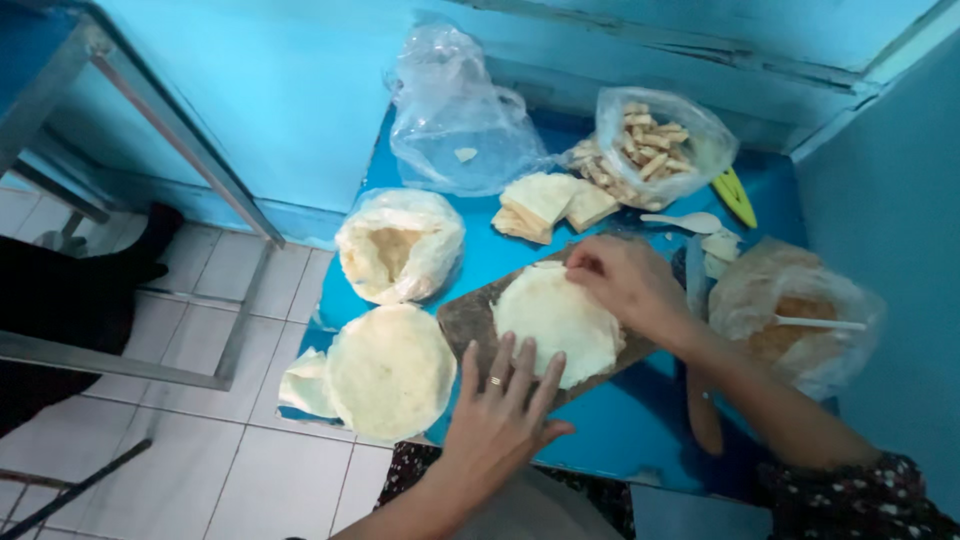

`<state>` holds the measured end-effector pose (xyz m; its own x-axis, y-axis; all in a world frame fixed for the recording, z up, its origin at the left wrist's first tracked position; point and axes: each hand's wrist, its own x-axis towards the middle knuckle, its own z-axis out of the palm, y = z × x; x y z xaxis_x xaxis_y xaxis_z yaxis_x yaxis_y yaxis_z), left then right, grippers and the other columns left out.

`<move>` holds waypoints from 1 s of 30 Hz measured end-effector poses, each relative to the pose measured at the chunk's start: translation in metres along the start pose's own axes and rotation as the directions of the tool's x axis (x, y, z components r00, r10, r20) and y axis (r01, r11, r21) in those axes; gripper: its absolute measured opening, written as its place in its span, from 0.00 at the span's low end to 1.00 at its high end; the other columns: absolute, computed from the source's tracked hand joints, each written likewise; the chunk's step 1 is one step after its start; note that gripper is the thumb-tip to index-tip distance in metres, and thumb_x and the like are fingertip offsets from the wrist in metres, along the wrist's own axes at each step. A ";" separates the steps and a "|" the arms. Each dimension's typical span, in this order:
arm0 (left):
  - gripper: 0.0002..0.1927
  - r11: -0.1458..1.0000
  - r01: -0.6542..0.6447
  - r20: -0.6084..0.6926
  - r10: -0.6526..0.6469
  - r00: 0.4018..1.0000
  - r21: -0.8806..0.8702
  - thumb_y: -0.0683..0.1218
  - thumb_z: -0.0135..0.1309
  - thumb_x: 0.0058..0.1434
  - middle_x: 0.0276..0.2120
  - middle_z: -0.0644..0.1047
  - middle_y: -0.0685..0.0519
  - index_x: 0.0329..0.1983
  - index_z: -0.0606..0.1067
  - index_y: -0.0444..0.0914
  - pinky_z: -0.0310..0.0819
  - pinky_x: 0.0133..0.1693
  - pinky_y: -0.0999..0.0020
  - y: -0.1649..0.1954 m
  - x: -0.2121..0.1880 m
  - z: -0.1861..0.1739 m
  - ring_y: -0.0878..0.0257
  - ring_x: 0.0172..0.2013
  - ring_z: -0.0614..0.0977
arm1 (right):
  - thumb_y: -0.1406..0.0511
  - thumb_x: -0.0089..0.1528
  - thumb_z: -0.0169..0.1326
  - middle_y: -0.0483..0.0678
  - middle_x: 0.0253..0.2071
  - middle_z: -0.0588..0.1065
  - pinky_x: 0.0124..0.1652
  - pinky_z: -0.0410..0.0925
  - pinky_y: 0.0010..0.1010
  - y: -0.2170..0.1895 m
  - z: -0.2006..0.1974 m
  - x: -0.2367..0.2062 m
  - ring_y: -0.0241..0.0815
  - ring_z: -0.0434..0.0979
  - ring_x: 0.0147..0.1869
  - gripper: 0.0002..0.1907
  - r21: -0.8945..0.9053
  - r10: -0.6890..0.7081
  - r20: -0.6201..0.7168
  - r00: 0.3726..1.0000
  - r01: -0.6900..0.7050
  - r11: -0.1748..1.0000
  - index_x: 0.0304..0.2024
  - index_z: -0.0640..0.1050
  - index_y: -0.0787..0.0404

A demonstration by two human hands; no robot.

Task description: The person tears pieces from a large round white flat cake, presses a piece flat on a cutting board, cuts it with a knife into smaller pieces, and stacks the cut pieces on the table with other prepared pieces.

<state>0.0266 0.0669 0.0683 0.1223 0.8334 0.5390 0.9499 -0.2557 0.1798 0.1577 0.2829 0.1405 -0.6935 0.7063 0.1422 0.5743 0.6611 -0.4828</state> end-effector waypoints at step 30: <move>0.17 0.596 0.377 0.024 -0.514 0.858 -0.709 0.35 0.57 0.63 0.53 0.78 0.43 0.56 0.76 0.32 0.82 0.48 0.60 -0.007 -0.037 -0.047 0.51 0.50 0.84 | 0.62 0.62 0.59 0.45 0.38 0.79 0.36 0.75 0.28 -0.048 0.020 -0.058 0.35 0.82 0.39 0.08 0.226 -0.120 0.217 0.969 0.070 0.972 0.38 0.82 0.60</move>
<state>0.0021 0.0144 0.0856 -0.3764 0.8577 0.3503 0.4083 -0.1858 0.8937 0.1622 0.2053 0.1380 -0.8351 0.5500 0.0085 0.4113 0.6346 -0.6543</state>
